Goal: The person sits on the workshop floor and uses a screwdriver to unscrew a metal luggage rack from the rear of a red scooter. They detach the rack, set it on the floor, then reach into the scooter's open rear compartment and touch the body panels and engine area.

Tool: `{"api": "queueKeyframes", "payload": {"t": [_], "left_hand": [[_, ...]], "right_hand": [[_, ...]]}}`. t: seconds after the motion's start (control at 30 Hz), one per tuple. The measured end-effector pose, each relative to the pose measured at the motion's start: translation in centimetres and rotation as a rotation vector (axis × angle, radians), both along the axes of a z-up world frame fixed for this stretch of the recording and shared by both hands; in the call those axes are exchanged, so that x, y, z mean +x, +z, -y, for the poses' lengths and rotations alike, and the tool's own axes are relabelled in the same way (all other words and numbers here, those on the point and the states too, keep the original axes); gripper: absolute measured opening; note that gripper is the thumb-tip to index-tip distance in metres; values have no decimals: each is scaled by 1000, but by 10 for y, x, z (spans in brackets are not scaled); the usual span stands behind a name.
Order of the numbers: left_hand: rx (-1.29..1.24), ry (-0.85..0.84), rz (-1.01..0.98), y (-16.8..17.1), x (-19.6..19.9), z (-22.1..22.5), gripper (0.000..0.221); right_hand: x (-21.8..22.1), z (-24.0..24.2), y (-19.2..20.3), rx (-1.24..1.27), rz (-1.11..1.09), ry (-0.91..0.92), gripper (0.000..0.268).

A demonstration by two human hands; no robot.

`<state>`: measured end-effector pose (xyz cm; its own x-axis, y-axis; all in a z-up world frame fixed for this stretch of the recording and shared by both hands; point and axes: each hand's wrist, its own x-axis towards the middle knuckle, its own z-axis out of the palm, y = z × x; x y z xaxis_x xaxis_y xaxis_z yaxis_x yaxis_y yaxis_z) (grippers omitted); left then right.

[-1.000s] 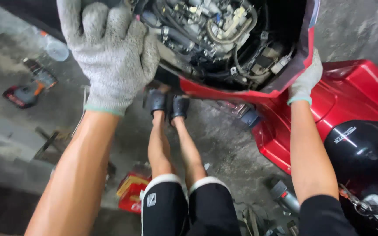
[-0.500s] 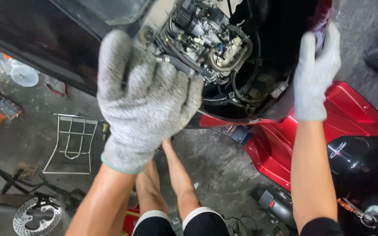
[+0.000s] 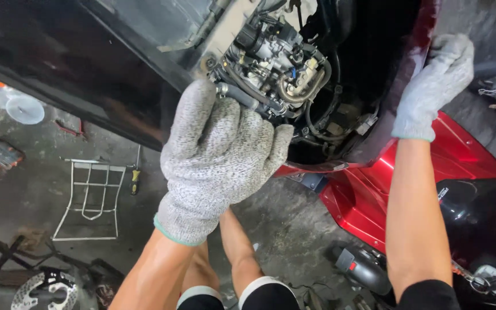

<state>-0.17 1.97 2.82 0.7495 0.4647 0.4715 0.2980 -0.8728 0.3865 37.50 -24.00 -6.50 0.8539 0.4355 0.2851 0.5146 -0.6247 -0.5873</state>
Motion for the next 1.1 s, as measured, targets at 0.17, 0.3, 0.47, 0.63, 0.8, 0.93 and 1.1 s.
{"api": "queueKeyframes", "payload": {"t": [0.17, 0.3, 0.47, 0.63, 0.8, 0.93, 1.1], "left_hand": [[14, -1, -13, 2, 4, -2, 17], [-122, -65, -59, 5, 1, 2, 13], [-199, -78, -124, -6, -9, 14, 16], [-156, -50, -86, -13, -6, 9, 14], [-56, -22, 11, -12, -1, 9, 12], [-47, 1, -118, 23, 8, -10, 15], [-64, 25, -202, 34, -1, -5, 18]], "right_hand": [[-36, -34, 38, -69, -32, 500, 37], [9, -8, 37, -504, -33, 294, 30], [33, 7, 40, -814, 59, 540, 21], [23, -7, 47, -879, 133, 540, 23], [19, -14, 59, -774, 91, 535, 26], [12, -19, 64, -947, 15, 522, 35], [10, -12, 64, -772, 189, 722, 27]]}}
